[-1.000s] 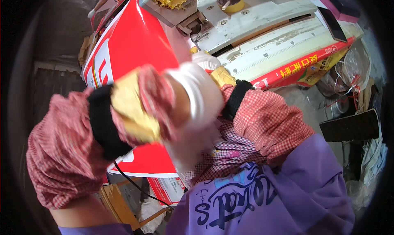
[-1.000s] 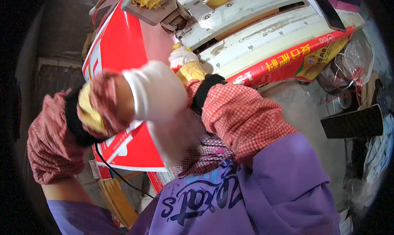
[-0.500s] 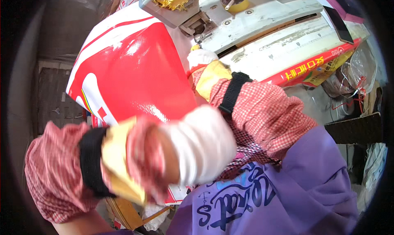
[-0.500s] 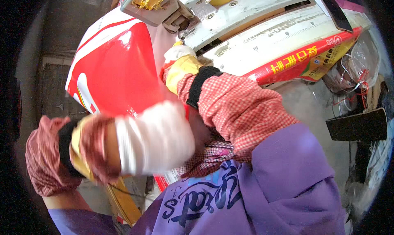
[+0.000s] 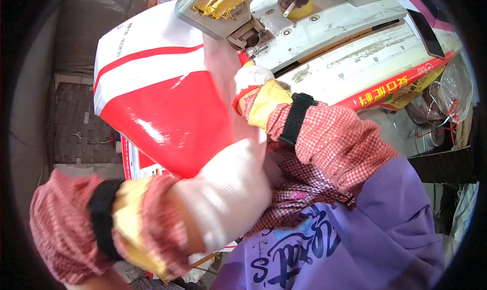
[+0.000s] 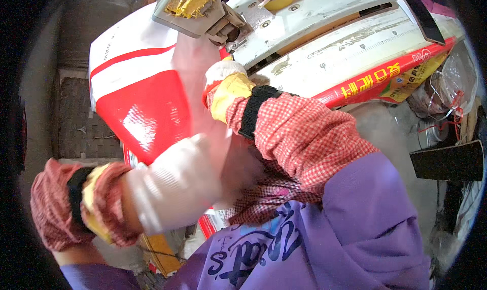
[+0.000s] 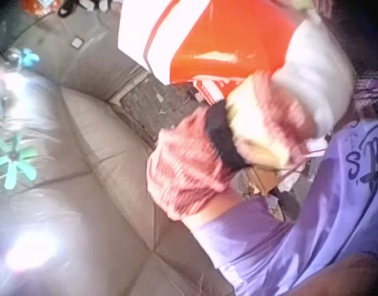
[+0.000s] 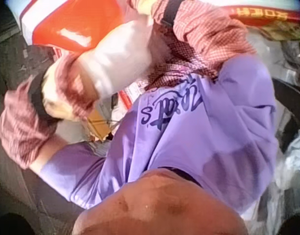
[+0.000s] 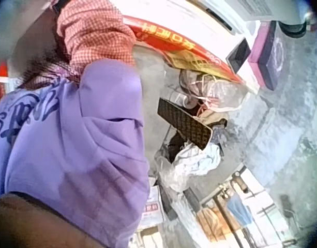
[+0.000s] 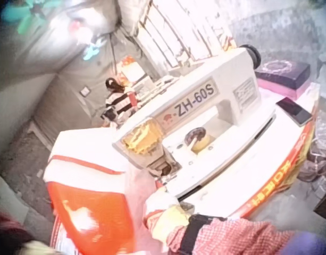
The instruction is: Stacking and folding plastic fertilizer bags for processing.
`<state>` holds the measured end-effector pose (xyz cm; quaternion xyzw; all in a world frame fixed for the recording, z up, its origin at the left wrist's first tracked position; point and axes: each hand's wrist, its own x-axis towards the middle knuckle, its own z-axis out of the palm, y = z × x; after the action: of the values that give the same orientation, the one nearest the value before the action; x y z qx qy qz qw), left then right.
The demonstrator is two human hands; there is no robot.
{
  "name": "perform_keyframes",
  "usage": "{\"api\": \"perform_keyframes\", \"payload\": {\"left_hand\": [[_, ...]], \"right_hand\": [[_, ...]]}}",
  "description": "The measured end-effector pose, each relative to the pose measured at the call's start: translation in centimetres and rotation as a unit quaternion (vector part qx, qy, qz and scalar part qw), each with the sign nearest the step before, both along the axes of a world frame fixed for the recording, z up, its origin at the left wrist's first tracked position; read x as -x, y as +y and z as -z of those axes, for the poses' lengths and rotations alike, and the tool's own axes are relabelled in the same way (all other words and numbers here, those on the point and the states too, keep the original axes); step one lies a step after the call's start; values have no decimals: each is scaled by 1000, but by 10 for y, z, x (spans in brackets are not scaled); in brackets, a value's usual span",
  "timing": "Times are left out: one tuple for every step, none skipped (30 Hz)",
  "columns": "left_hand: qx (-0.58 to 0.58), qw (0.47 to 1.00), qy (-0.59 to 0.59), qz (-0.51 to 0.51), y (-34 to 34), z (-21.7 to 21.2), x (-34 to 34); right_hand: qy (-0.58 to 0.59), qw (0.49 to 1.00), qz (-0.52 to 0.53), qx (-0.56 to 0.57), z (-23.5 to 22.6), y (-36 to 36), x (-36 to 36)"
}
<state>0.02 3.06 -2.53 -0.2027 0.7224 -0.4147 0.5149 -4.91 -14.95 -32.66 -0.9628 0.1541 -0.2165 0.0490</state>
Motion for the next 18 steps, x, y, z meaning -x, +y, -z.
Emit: {"api": "perform_keyframes", "payload": {"left_hand": [[-15, 999, 50, -6, -17, 5, 1], [-32, 994, 107, -9, -41, 12, -3], [-47, 987, 151, -24, -63, 14, -6], [-59, 978, 196, -39, -87, 13, -10], [-287, 791, 494, -218, -115, -9, -32], [-273, 793, 491, -237, -117, -35, -58], [-206, 802, 511, -231, -129, -59, -75], [-134, 805, 528, -236, -135, -77, -60], [-73, 844, 335, -412, -146, -96, -44], [-3, 819, 113, -563, -154, -110, -13], [11, 860, 232, -453, -127, -100, -10], [20, 883, 350, -311, -96, -90, 5], [9, 889, 352, -294, -86, -75, 13], [-32, 884, 336, -324, -57, -54, 7], [-86, 883, 332, -320, -43, -30, 11], [-141, 879, 323, -322, -32, -4, 14], [-195, 873, 312, -321, -28, 14, 20], [-249, 864, 299, -318, -26, 25, 24]], "right_hand": [[4, 1000, 3, -2, 5, -6, 5], [15, 1000, 9, -4, 12, -13, 14], [14, 1000, 3, -4, 10, -7, 5], [14, 1000, -4, -2, -2, 5, -14], [10, 1000, -14, 2, -16, 18, -35], [-2, 999, -42, 3, -24, 32, -58], [3, 999, -38, 6, -24, 26, -53], [3, 999, -44, 5, -21, 25, -54], [2, 999, -52, 4, -18, 25, -55], [-3, 998, -66, 2, -16, 27, -61], [-212, 974, 12, 80, -82, 40, -43], [-157, 987, 20, 7, -57, 32, -95], [-155, 987, 41, 7, -18, 23, -109], [-139, 989, 42, -13, -27, 39, -134], [-111, 991, 77, -23, -32, 37, -136], [-86, 990, 108, -39, -38, 37, -140], [-61, 987, 140, -55, -44, 36, -141], [-36, 982, 174, -70, -49, 33, -141]]}}
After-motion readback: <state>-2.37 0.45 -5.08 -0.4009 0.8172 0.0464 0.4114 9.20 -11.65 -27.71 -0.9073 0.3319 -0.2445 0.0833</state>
